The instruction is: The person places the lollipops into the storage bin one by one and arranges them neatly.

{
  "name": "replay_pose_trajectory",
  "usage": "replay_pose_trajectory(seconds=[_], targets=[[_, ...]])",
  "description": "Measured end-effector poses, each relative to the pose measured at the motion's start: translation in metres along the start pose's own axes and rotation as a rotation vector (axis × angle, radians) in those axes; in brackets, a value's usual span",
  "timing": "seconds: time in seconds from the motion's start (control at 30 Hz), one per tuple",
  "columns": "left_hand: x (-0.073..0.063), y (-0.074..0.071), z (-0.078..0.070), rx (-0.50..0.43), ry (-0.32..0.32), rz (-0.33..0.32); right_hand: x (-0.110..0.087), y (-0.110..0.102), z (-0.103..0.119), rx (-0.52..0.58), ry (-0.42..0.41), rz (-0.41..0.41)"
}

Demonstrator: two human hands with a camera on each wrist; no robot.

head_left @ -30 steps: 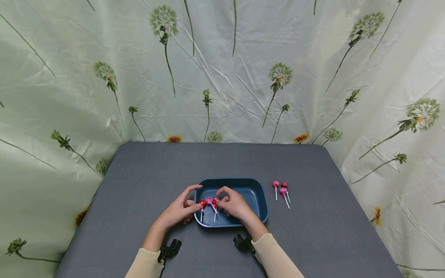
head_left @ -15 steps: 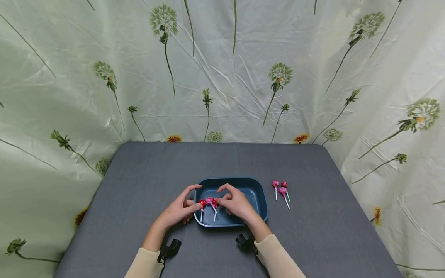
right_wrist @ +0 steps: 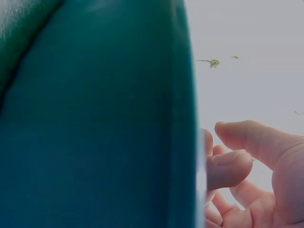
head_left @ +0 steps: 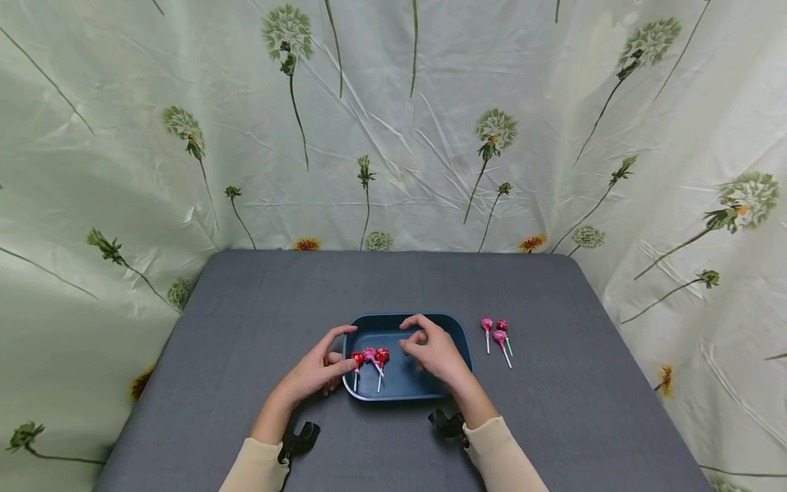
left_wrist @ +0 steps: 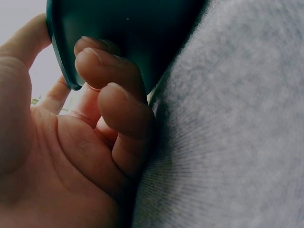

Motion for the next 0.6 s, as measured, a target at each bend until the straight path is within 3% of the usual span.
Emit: replay_pose_trajectory(seconds=[0.6], targets=[[-0.001, 0.001, 0.000, 0.010, -0.002, -0.004, -0.008, -0.034, -0.007, 0.051, -0.018, -0.107]])
Point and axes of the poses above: each hand's wrist, its own x-axis towards the middle knuckle, its own y-axis out of the palm, z = x × y, the point moved 1 cm from there along x, towards the middle knuckle, and after that the axes turned 7 degrees about z, right-handed, at the moved point
